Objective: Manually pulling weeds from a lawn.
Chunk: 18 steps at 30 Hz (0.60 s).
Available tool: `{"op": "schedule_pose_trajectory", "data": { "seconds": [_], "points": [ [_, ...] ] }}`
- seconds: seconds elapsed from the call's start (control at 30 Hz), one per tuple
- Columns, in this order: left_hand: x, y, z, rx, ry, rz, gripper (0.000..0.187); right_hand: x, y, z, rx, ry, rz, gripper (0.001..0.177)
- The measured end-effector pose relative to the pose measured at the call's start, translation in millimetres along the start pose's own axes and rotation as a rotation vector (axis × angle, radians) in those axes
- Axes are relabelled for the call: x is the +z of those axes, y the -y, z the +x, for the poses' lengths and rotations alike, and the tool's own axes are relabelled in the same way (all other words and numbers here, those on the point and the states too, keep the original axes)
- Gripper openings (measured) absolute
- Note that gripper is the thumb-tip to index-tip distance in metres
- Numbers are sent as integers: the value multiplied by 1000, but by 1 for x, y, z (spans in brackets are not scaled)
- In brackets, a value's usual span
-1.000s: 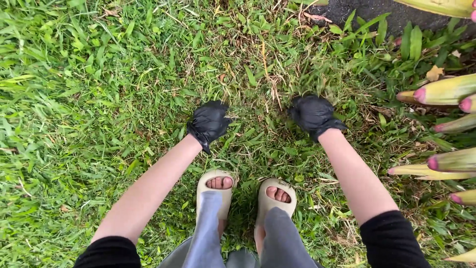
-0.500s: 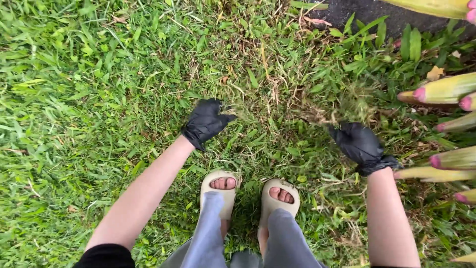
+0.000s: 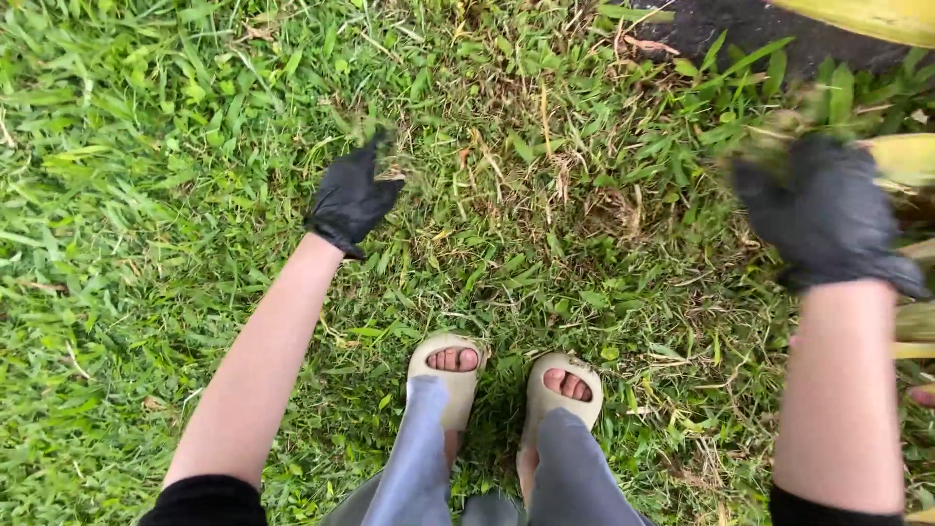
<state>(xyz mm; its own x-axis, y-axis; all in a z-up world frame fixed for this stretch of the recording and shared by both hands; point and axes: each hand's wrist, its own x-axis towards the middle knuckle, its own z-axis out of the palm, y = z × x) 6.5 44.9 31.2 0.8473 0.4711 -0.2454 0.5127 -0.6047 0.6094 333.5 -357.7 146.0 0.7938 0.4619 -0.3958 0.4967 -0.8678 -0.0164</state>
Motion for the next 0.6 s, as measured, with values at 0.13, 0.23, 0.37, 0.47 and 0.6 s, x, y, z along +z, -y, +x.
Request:
{"op": "schedule_pose_trajectory", "data": {
  "seconds": [0.13, 0.23, 0.37, 0.47, 0.6],
  "points": [
    [28, 16, 12, -21, 74, 157, 52, 37, 124, 30, -207, -67, -67, 101],
    [37, -18, 31, 145, -33, 60, 59, 82, 179, 42, -258, 186, -93, 83],
    [14, -113, 47, -323, 488, 349, 85, 151, 152, 61, -439, 180, -208, 35],
    [53, -106, 56, -295, 640, 581, 81, 129, 146, 32, -473, 375, -54, 32],
    [148, -3, 48, -91, 331, 441, 49, 138, 101, -3, -544, 347, 102, 32]
  ]
}}
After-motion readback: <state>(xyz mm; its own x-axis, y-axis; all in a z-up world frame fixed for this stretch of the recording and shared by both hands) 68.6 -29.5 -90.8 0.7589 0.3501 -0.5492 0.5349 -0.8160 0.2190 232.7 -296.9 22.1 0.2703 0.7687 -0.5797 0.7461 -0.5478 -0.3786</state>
